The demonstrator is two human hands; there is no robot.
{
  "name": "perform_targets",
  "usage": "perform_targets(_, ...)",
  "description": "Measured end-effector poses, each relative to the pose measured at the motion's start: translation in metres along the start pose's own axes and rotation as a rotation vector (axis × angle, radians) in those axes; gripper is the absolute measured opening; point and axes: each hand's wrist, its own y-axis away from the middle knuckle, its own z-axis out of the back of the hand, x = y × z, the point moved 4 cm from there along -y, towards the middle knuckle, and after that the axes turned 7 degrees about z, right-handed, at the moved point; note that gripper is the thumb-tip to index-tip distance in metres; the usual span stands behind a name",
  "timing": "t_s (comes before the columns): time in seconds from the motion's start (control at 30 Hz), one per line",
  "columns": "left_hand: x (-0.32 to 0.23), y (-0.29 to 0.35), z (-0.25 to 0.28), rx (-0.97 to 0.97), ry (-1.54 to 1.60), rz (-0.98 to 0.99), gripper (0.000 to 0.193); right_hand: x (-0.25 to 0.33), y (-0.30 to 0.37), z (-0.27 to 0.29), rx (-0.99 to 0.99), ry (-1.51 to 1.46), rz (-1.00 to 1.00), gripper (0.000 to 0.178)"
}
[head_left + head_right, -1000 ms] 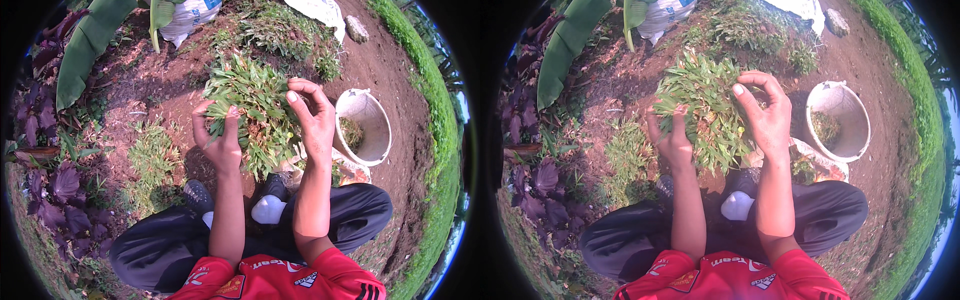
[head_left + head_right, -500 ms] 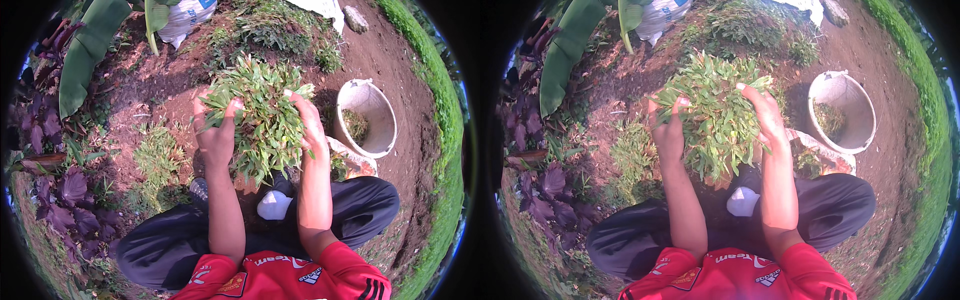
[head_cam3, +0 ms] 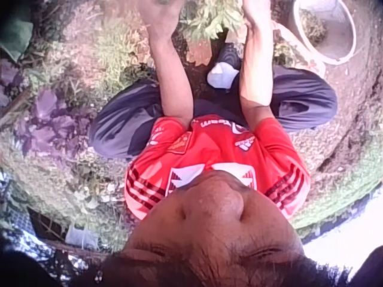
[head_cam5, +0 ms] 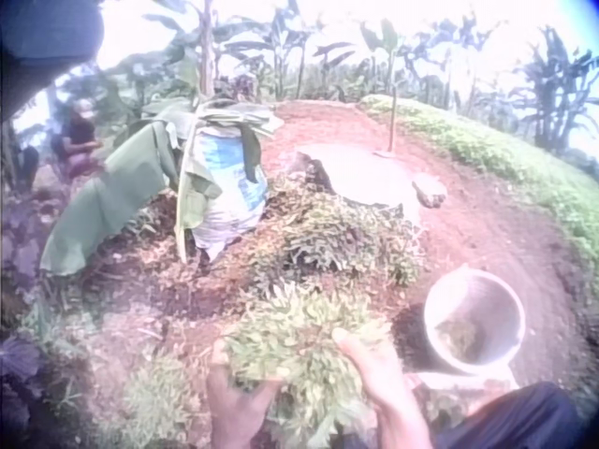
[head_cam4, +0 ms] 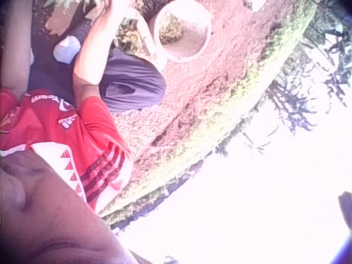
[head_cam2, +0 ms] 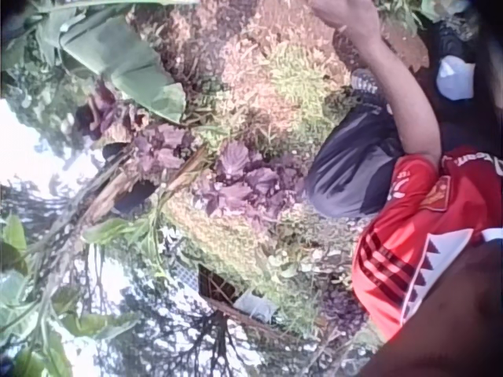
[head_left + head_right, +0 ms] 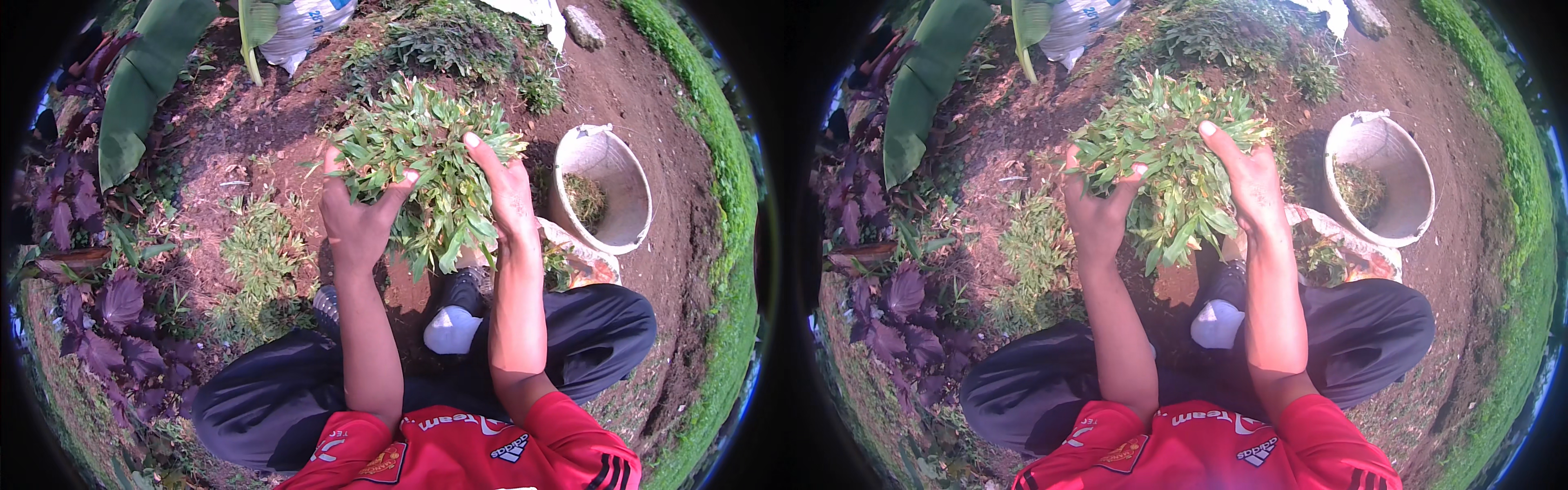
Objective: The person sits on the ground and sorts through a pile of green leafy plants. They pick up bunches, separate leaves from stems, and place the sorted material into a white bucket and a sack.
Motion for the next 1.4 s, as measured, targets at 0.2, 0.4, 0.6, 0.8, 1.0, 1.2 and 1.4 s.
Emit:
perform_targets(0.2,0.010,0.009,-0.007,-0.048,0.531,0.131,0.065,-0.003,0.005,-0.002,0.056,-0.167,-0.096,0.051)
perform_targets(0.4,0.060,0.024,-0.022,-0.071,0.748,0.473,0.046,0.004,0.002,-0.004,0.151,-0.018,0.014,0.057)
perform_targets(0.6,0.104,0.012,-0.031,-0.094,0.983,0.308,0.036,0.079,0.024,0.015,-0.088,0.833,0.676,0.058)
perform_targets(0.8,0.106,0.008,-0.021,-0.225,0.793,0.273,0.042,0.094,0.051,-0.019,0.435,0.775,0.759,0.030)
perform_targets(1.0,0.090,0.011,-0.007,-0.382,0.866,0.223,0.046,0.075,0.047,-0.045,0.340,0.797,0.809,0.020)
perform_targets(1.2,0.059,0.011,-0.006,-0.379,0.640,0.139,0.065,0.071,0.037,-0.028,0.349,0.749,0.691,0.010)
perform_targets(1.4,0.029,0.017,0.000,-0.392,0.600,0.229,0.072,0.062,0.022,0.013,0.286,0.631,0.289,0.010)
